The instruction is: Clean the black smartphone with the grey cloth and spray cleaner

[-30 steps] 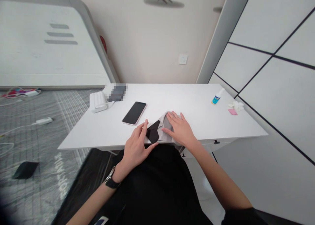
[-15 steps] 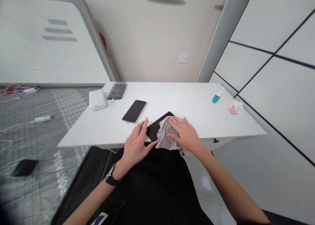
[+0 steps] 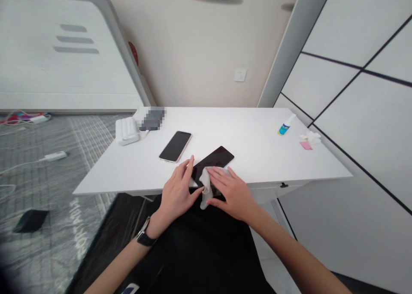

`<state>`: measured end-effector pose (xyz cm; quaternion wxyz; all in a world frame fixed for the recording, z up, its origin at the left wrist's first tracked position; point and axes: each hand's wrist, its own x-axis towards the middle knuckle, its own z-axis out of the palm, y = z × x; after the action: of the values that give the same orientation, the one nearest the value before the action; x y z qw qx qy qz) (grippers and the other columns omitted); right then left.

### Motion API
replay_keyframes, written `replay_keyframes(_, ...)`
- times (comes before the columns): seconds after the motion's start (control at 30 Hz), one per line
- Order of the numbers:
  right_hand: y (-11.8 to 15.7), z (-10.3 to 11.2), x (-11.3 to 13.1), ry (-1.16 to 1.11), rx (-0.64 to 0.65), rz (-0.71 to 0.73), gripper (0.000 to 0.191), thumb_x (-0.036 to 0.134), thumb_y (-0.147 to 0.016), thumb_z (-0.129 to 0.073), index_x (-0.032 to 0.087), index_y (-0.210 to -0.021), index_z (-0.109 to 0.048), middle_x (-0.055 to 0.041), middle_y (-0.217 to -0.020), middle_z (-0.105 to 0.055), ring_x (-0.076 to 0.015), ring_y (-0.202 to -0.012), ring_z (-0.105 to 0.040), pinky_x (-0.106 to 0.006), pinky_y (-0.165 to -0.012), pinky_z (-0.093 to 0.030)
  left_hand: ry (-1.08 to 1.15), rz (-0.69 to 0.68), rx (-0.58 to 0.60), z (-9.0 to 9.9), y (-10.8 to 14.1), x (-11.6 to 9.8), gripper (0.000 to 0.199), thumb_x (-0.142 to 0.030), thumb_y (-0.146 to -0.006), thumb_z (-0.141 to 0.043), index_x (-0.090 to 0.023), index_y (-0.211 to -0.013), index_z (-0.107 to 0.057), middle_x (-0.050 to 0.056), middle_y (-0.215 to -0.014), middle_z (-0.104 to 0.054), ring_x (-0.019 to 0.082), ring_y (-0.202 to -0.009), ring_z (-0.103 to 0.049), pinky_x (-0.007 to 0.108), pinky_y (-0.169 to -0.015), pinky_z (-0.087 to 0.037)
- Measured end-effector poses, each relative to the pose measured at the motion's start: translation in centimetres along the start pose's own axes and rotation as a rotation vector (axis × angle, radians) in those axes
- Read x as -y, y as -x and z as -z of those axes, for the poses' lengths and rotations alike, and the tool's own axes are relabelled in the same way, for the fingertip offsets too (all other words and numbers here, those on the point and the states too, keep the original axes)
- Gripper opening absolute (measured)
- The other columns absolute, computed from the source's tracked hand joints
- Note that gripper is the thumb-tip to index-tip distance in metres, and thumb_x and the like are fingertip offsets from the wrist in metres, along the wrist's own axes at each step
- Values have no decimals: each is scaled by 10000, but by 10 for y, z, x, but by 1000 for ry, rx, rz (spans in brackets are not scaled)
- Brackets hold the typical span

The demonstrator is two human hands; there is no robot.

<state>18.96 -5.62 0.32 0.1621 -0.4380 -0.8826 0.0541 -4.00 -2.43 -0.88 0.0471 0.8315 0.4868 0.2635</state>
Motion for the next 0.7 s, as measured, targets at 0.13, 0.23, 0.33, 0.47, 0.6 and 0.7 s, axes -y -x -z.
replay_keyframes(0.13,-13,9,-41,102,-62,-193,750,682,-1039,-309,220,-1630,-319,-103,-1631,-419,-299,-1527,-378,-604,-1248,-292,7,-15,-38,0,-1,0,993,-514,-917,-675,-198,-1658,-95,181,-1469,-516,322,-1304,-550,424,-983,-570)
replay_keyframes(0.23,-42,4,-41,123,-77,-247,827,723,-1022,-271,149,-1611,-360,-148,-1626,-419,-326,-1531,-364,-615,-1249,-279,23,-15,-39,0,-1,1,1002,-508,-916,-678,-207,-1660,-78,168,-1453,-530,324,-1294,-549,437,-1001,-560)
replay_keyframes(0.33,-59,-9,-11,67,-53,-144,892,761,-995,-316,111,-1605,-363,-163,-1632,-403,-327,-1543,-340,-588,-1263,-271,36,-17,-16,0,-1,2,1008,-364,-898,-679,-211,-1662,-40,160,-1482,-507,321,-1309,-528,442,-1034,-538)
replay_keyframes(0.47,-41,-15,26,-34,-5,39,942,779,-967,-386,95,-1612,-334,-154,-1645,-379,-299,-1557,-314,-542,-1286,-247,9,-10,12,0,0,2,1026,-184,-833,-622,-174,-1660,-14,176,-1496,-492,317,-1298,-525,421,-1011,-538)
replay_keyframes(0.6,-5,-3,11,-20,14,6,823,714,-1006,-394,203,-1641,-280,-94,-1651,-381,-275,-1547,-340,-565,-1267,-279,2,-7,23,2,-2,0,1028,-199,-851,-638,-162,-1658,-2,155,-1449,-553,319,-1270,-528,437,-1030,-524)
replay_keyframes(0.7,-1,8,-21,58,-26,-139,736,671,-1039,-344,250,-1641,-286,-83,-1641,-405,-281,-1537,-359,-594,-1253,-287,30,1,27,3,-3,-2,1073,-355,-881,-703,-179,-1659,14,132,-1408,-593,323,-1254,-535,446,-1013,-536)
